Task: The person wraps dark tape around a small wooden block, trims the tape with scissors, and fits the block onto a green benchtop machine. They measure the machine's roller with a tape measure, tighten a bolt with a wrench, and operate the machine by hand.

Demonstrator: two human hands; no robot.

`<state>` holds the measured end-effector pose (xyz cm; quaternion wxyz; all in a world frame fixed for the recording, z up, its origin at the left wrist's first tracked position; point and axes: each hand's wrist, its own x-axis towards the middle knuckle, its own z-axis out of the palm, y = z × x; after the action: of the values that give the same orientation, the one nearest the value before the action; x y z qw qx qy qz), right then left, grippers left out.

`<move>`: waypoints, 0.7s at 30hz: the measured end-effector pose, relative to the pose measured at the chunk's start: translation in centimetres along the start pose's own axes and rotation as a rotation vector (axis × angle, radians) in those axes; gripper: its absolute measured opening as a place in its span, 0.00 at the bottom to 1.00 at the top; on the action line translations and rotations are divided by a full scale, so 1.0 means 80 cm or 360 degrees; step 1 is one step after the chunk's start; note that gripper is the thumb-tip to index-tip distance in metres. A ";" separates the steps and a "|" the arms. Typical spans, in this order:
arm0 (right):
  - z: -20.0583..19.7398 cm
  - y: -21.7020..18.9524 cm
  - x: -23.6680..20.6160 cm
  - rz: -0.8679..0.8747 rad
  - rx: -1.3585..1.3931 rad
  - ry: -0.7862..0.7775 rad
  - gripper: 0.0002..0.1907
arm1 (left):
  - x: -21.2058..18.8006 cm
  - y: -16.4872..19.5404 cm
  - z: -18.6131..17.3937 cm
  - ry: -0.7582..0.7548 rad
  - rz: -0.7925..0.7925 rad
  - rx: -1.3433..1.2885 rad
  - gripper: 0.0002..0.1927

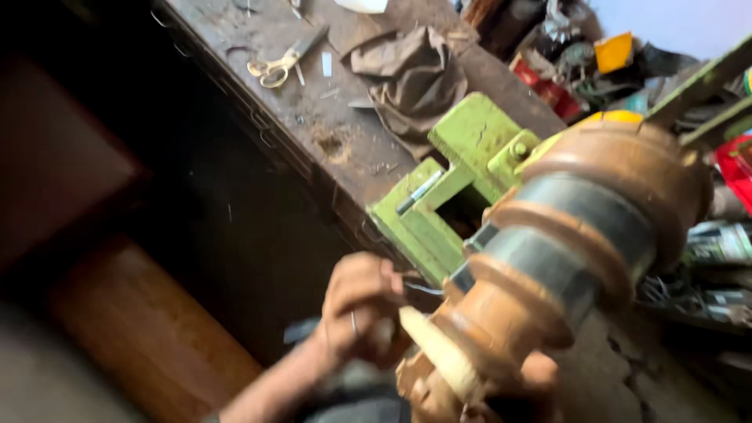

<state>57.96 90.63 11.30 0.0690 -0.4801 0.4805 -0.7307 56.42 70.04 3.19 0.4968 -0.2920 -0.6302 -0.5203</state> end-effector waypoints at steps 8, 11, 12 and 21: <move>-0.032 0.019 0.056 0.0044 0.0276 -0.0545 0.08 | -0.040 0.096 0.043 0.0388 -0.0135 0.0782 0.10; -0.047 0.020 0.040 0.0060 0.0278 -0.0669 0.08 | -0.032 0.111 0.049 0.0487 -0.0239 0.0982 0.12; -0.053 0.018 0.031 0.0083 0.0283 -0.0723 0.08 | -0.029 0.119 0.052 0.0508 -0.0270 0.1094 0.10; -0.061 -0.002 -0.012 0.0550 -0.0176 -0.0564 0.09 | -0.005 0.188 0.100 0.1083 -0.0559 0.0885 0.05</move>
<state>54.75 94.37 10.47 0.2496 -0.5145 0.5750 -0.5852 67.27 82.01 8.59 0.6389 0.1502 -0.5869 -0.4741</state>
